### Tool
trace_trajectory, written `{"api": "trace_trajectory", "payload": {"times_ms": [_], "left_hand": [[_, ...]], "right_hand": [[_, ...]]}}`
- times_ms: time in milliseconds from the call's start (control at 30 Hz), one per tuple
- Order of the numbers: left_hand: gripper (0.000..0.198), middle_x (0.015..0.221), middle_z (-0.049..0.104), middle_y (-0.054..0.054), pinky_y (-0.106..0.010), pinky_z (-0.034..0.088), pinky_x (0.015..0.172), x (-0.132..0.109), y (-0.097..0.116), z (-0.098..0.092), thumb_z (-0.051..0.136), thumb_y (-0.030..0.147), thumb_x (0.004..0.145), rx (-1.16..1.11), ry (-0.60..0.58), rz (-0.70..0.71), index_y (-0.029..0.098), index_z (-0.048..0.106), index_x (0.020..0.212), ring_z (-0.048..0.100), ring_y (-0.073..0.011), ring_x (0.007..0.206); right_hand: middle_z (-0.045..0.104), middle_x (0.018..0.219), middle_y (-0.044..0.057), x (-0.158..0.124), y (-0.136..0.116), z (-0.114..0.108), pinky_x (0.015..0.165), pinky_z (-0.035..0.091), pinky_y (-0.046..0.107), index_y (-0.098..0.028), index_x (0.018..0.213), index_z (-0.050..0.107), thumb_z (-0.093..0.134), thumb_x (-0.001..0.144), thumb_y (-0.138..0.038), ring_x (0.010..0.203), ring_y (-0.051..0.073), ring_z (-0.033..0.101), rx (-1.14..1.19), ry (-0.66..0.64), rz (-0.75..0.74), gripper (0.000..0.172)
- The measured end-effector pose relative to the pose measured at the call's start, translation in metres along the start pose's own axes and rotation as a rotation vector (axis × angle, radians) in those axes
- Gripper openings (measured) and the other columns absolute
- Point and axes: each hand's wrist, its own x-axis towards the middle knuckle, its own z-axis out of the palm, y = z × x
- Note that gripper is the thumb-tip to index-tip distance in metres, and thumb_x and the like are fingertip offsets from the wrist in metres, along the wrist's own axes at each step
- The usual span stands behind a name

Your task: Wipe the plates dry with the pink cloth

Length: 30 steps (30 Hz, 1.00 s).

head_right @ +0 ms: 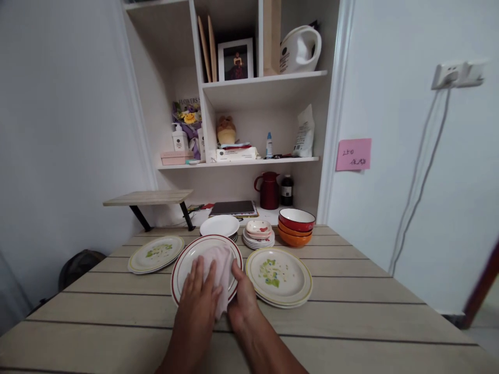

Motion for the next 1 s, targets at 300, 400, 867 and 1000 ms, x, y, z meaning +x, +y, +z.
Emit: {"api": "trace_trajectory", "payload": {"times_ms": [300,400,867,1000], "left_hand": [[0.057,0.156,0.035,-0.004,-0.057,0.031,0.114,0.018,0.014,-0.016,0.040,0.009,0.088,0.054,-0.068,0.103,0.031,0.047,0.140,0.031,-0.0250,0.144],[0.056,0.151,0.044,-0.001,-0.063,0.030,0.112,0.000,-0.003,-0.017,0.039,0.007,0.088,0.103,-0.029,0.181,0.035,0.053,0.134,0.041,-0.0255,0.139],[0.042,0.151,0.043,-0.011,-0.059,0.027,0.115,0.024,-0.050,-0.028,0.044,0.015,0.092,0.256,0.086,-0.035,0.018,0.057,0.131,0.035,-0.0280,0.142],[0.048,0.151,0.044,-0.007,-0.045,0.037,0.113,0.027,-0.025,-0.009,0.048,0.013,0.089,0.141,0.038,0.162,0.020,0.051,0.137,0.038,-0.0220,0.141]], "right_hand": [[0.072,0.115,0.014,-0.002,0.002,0.001,0.101,0.047,0.036,-0.010,0.127,0.061,0.054,0.092,-0.044,0.109,0.023,0.067,0.021,-0.106,-0.017,0.050],[0.074,0.110,0.015,-0.005,-0.003,0.003,0.100,0.048,0.038,-0.008,0.123,0.063,0.051,0.093,-0.044,0.109,0.024,0.067,0.006,-0.078,0.002,0.049],[0.074,0.110,0.016,-0.004,0.021,0.004,0.103,0.046,0.044,-0.008,0.128,0.059,0.054,0.093,-0.041,0.109,0.025,0.067,-0.076,-0.175,0.072,0.049],[0.073,0.114,0.015,-0.005,0.015,0.002,0.103,0.046,0.042,-0.010,0.127,0.061,0.055,0.092,-0.038,0.111,0.024,0.067,-0.046,-0.118,0.047,0.045]]}}
